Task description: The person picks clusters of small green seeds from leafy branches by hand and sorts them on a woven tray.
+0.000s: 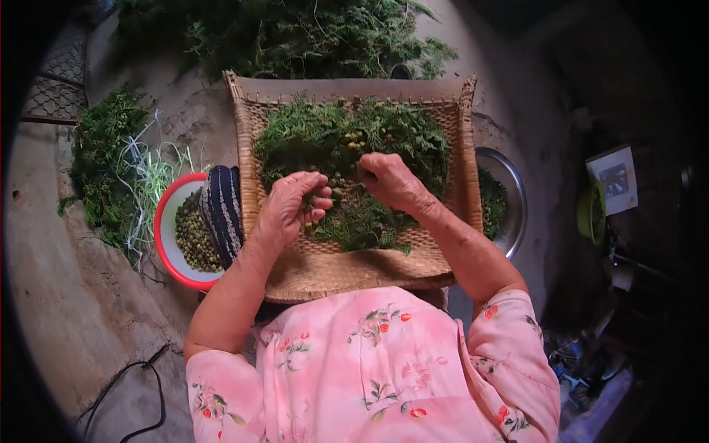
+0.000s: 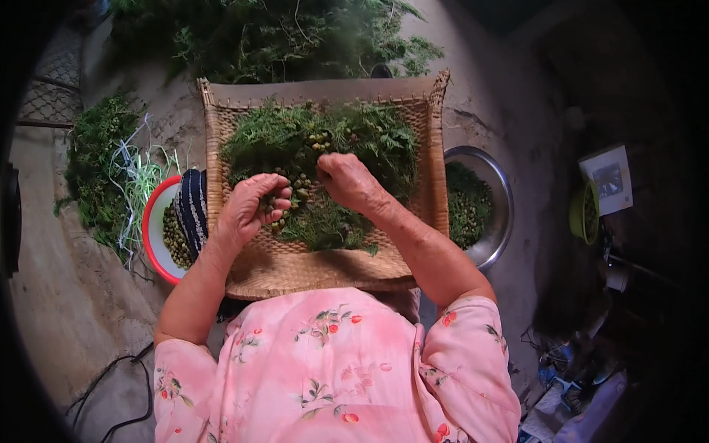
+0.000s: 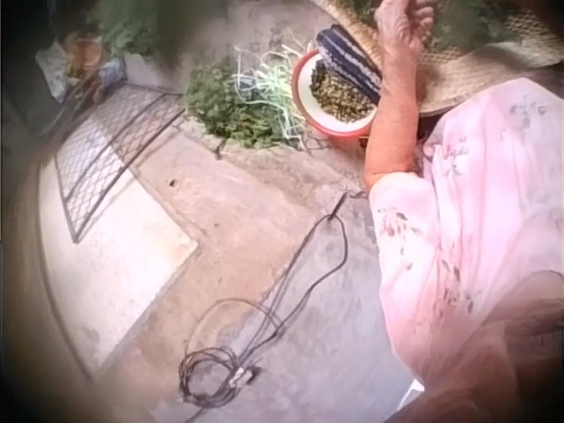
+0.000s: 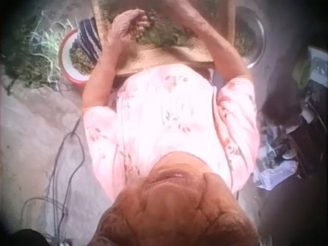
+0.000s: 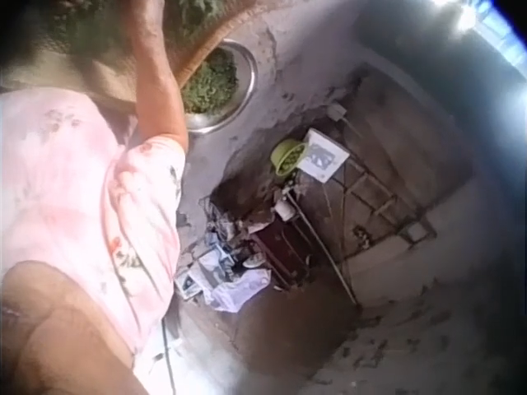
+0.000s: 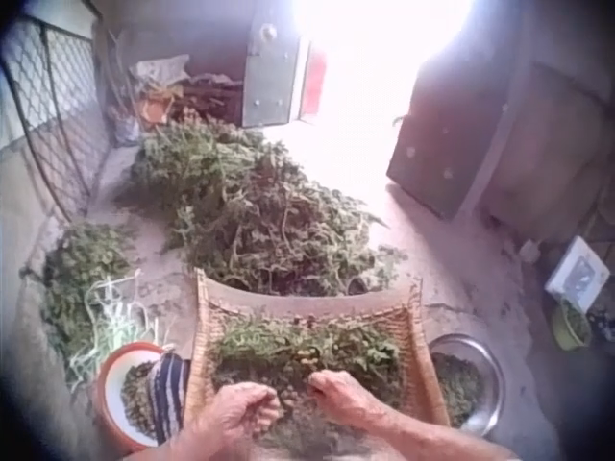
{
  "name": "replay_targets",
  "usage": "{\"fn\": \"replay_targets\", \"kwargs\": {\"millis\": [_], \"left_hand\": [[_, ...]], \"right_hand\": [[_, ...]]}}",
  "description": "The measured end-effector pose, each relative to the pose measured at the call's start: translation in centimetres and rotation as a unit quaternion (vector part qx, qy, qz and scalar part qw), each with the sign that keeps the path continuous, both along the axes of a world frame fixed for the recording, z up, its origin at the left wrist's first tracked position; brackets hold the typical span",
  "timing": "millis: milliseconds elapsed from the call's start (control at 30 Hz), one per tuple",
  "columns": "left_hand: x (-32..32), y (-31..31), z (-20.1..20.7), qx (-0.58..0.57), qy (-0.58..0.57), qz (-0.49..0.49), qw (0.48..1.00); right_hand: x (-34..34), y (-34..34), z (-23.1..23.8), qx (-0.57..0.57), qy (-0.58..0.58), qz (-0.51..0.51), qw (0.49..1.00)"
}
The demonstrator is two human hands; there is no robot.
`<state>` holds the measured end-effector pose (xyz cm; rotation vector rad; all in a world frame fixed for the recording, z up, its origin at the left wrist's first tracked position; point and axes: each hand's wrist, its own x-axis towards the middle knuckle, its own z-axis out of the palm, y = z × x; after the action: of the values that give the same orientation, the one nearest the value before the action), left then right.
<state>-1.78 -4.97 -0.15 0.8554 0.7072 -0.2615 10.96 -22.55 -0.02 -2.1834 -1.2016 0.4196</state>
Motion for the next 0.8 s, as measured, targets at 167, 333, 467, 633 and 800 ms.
{"fn": "replay_targets", "kwargs": {"millis": [167, 333, 467, 633, 800], "left_hand": [[0.6, 0.4, 1.3, 0.04, 0.009, 0.005, 0.999], [0.8, 0.5, 0.9, 0.04, 0.008, 0.007, 0.999], [0.5, 0.2, 0.8, 0.035, 0.006, -0.002, 0.999], [0.2, 0.0, 0.8, 0.033, 0.006, 0.008, 0.999], [0.5, 0.0, 0.9, 0.021, 0.012, -0.013, 1.0]], "right_hand": [[2.2, 0.1, 0.4, -0.005, 0.008, -0.048, 0.999], [1.8, -0.4, -0.5, -0.141, 0.035, -0.041, 0.989], [-0.2, 0.1, -3.1, -0.196, -0.092, 0.022, 0.976], [0.1, 0.7, -1.4, -0.203, -0.034, -0.01, 0.979], [0.7, 1.2, 0.9, 0.058, 0.146, -0.053, 0.986]]}}
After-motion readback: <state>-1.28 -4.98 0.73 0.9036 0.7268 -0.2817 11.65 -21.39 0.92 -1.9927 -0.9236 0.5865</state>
